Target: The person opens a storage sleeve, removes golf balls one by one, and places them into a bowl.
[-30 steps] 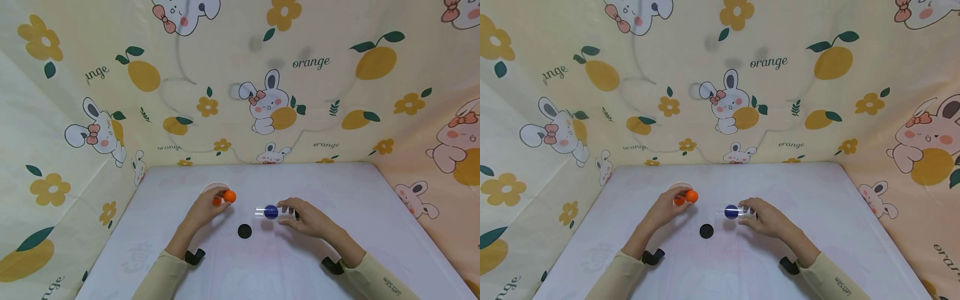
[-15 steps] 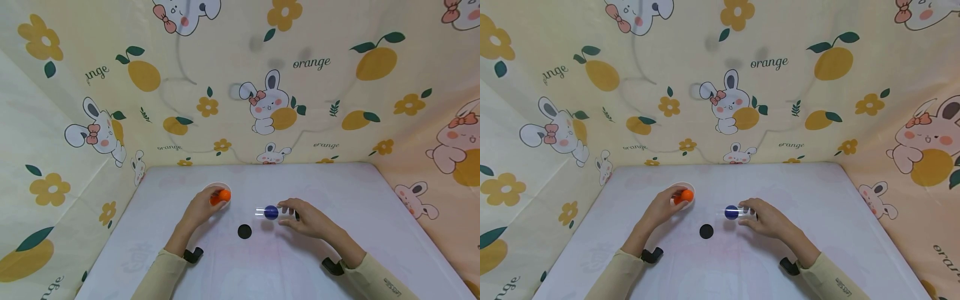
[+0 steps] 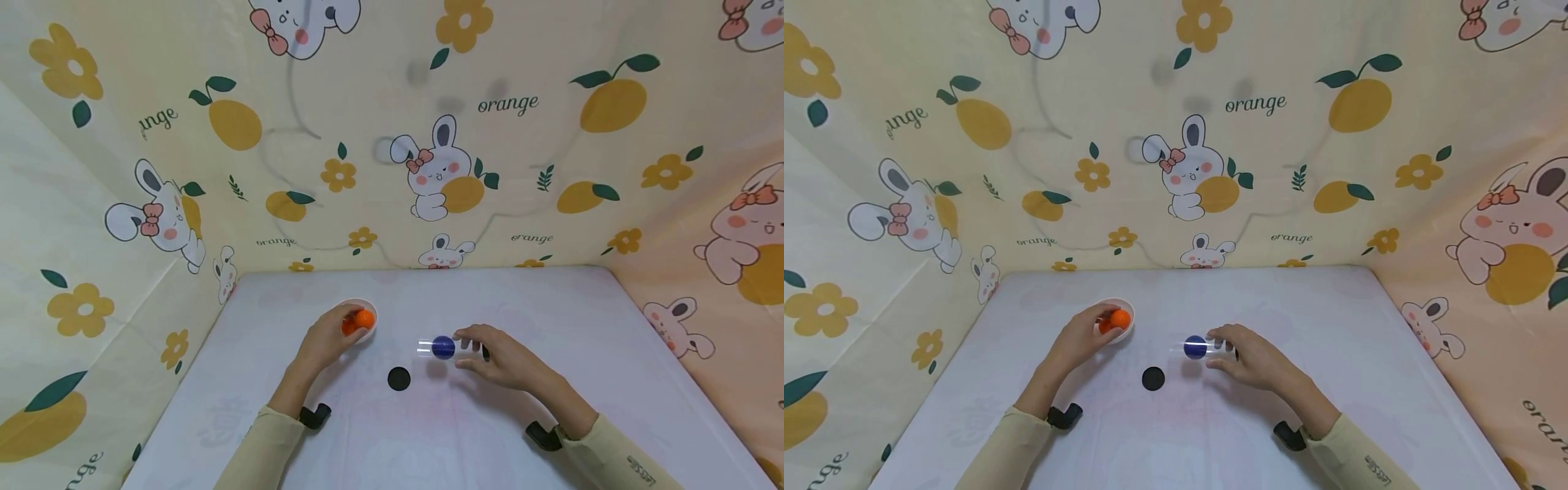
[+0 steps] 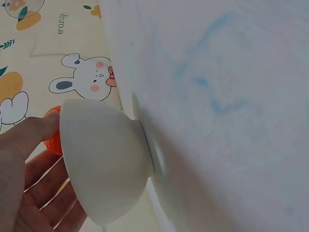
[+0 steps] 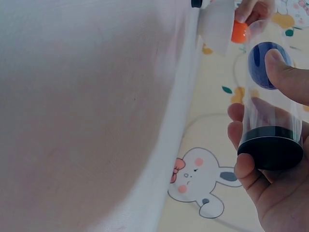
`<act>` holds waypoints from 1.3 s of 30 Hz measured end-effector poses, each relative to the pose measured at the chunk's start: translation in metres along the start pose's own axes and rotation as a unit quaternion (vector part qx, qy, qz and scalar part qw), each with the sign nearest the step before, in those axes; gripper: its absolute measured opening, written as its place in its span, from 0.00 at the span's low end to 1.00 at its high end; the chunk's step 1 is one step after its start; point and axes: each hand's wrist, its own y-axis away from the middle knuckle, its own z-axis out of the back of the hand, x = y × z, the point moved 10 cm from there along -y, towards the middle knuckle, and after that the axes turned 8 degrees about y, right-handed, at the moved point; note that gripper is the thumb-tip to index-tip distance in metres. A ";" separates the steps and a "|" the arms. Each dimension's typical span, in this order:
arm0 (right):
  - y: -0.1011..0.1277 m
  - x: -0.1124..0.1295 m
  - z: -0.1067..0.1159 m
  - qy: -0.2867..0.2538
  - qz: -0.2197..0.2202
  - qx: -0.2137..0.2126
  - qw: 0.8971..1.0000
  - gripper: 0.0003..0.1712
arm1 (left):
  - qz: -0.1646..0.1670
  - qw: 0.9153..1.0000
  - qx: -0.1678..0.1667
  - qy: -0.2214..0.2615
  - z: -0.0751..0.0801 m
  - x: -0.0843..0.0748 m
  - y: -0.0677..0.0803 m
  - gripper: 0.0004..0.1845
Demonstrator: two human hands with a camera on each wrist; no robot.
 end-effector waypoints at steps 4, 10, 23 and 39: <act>0.000 0.000 0.000 -0.001 -0.001 0.001 1.000 0.29 | 0.007 1.000 -0.001 -0.009 0.000 0.002 0.000 0.23; 0.000 0.001 0.001 0.000 0.001 -0.001 1.000 0.29 | -0.003 1.000 -0.016 0.001 0.005 -0.007 0.003 0.21; 0.000 -0.001 0.001 0.008 -0.002 -0.003 1.000 0.28 | -0.077 0.997 0.007 0.016 -0.008 -0.042 0.008 0.17; -0.001 -0.001 0.000 0.006 -0.007 0.005 1.000 0.28 | -0.074 0.992 0.091 0.044 -0.045 -0.058 0.015 0.23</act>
